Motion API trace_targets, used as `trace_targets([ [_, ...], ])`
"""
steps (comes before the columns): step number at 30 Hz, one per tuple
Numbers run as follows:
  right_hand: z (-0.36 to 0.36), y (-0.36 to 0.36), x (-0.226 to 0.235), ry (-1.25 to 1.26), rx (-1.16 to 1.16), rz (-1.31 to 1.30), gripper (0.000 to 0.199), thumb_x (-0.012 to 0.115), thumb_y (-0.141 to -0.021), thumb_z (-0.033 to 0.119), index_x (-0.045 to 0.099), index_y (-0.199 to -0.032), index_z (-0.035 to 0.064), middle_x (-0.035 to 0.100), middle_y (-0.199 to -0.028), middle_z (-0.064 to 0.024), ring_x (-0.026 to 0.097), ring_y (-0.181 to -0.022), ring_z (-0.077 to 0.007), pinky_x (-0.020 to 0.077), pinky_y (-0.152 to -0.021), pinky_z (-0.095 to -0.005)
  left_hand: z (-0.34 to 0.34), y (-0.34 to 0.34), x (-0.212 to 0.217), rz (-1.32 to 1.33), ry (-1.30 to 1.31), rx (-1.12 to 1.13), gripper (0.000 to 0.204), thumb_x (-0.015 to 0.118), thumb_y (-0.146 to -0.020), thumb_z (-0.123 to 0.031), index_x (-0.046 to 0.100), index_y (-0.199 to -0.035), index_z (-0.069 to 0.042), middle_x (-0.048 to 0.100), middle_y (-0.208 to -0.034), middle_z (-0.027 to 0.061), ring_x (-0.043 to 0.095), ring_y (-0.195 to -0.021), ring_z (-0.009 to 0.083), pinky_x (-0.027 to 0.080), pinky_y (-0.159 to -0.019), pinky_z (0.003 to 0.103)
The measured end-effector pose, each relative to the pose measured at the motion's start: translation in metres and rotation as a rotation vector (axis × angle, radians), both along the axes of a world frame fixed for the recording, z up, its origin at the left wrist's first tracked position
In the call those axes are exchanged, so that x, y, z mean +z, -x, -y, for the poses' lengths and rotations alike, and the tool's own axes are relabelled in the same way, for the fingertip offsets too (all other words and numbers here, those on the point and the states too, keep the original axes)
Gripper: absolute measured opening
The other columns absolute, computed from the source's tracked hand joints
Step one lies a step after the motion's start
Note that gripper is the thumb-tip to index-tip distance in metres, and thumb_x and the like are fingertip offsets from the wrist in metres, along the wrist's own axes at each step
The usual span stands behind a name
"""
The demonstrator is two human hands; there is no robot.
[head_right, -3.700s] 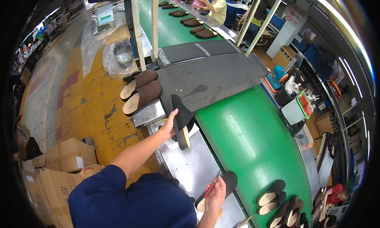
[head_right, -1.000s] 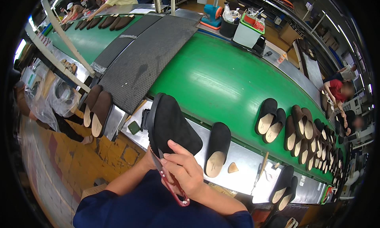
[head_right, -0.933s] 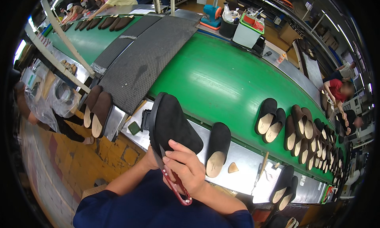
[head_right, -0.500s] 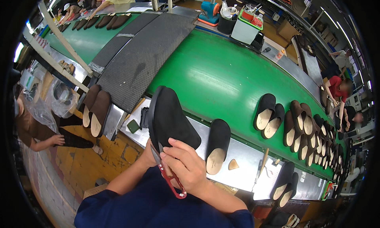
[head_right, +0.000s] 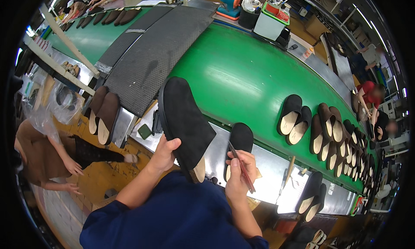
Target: The person picks up pairs of black and brown slippers from a green conveyor belt, rubs the edges with a small block, and uses scissors to trim excess material from the slipper edges. The person then places the finished slippers back on the belt.
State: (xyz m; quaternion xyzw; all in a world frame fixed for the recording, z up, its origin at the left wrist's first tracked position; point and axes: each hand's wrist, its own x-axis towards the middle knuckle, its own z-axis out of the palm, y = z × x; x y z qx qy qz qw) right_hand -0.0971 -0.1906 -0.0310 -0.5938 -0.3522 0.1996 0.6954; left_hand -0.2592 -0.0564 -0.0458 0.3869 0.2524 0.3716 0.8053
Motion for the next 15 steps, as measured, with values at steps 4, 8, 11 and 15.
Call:
trace_targets([
  [4, 0.0, -0.003, -0.012, 0.135, -0.076, -0.175, 0.022, 0.05, -0.098, 0.016, 0.051, -0.112, -0.0009, 0.062, -0.103, -0.0146, 0.065, -0.09, -0.02, 0.0549, -0.071, -0.0298, -0.003, 0.002, 0.001, 0.071, 0.102, -0.034, 0.061, 0.062, -0.088, -0.032, 0.04, -0.136, -0.001, 0.053, -0.127, 0.009, 0.053, -0.116, 0.0177, 0.043, -0.098, 0.033],
  [8, 0.009, -0.025, -0.035, 0.309, -0.145, -0.385, 0.03, 0.051, -0.099, 0.029, 0.051, -0.113, 0.0021, 0.064, -0.098, -0.0123, 0.065, -0.086, -0.0187, 0.0539, -0.069, -0.0298, -0.009, 0.0, 0.005, 0.08, 0.167, -0.013, 0.055, 0.056, -0.095, -0.038, 0.043, -0.134, -0.002, 0.059, -0.121, 0.0084, 0.059, -0.107, 0.0156, 0.048, -0.093, 0.032],
  [11, 0.032, -0.061, -0.077, 0.288, -0.251, -0.614, 0.03, 0.054, -0.097, 0.036, 0.053, -0.1, 0.0064, 0.06, -0.081, -0.0064, 0.063, -0.076, -0.0164, 0.0525, -0.066, -0.0293, -0.01, -0.003, 0.007, 0.023, 0.195, 0.017, 0.055, 0.053, -0.095, -0.043, 0.046, -0.132, -0.002, 0.06, -0.12, 0.0087, 0.059, -0.109, 0.0168, 0.047, -0.094, 0.032],
  [15, 0.079, -0.116, -0.126, 0.513, -0.409, -0.638, 0.029, 0.052, -0.096, 0.035, 0.053, -0.095, 0.0063, 0.056, -0.078, -0.0054, 0.059, -0.071, -0.0152, 0.051, -0.062, -0.0278, -0.011, -0.004, 0.004, -0.049, 0.203, 0.038, 0.059, 0.049, -0.095, -0.049, 0.049, -0.13, -0.002, 0.059, -0.125, 0.01, 0.056, -0.115, 0.0194, 0.043, -0.099, 0.035],
])
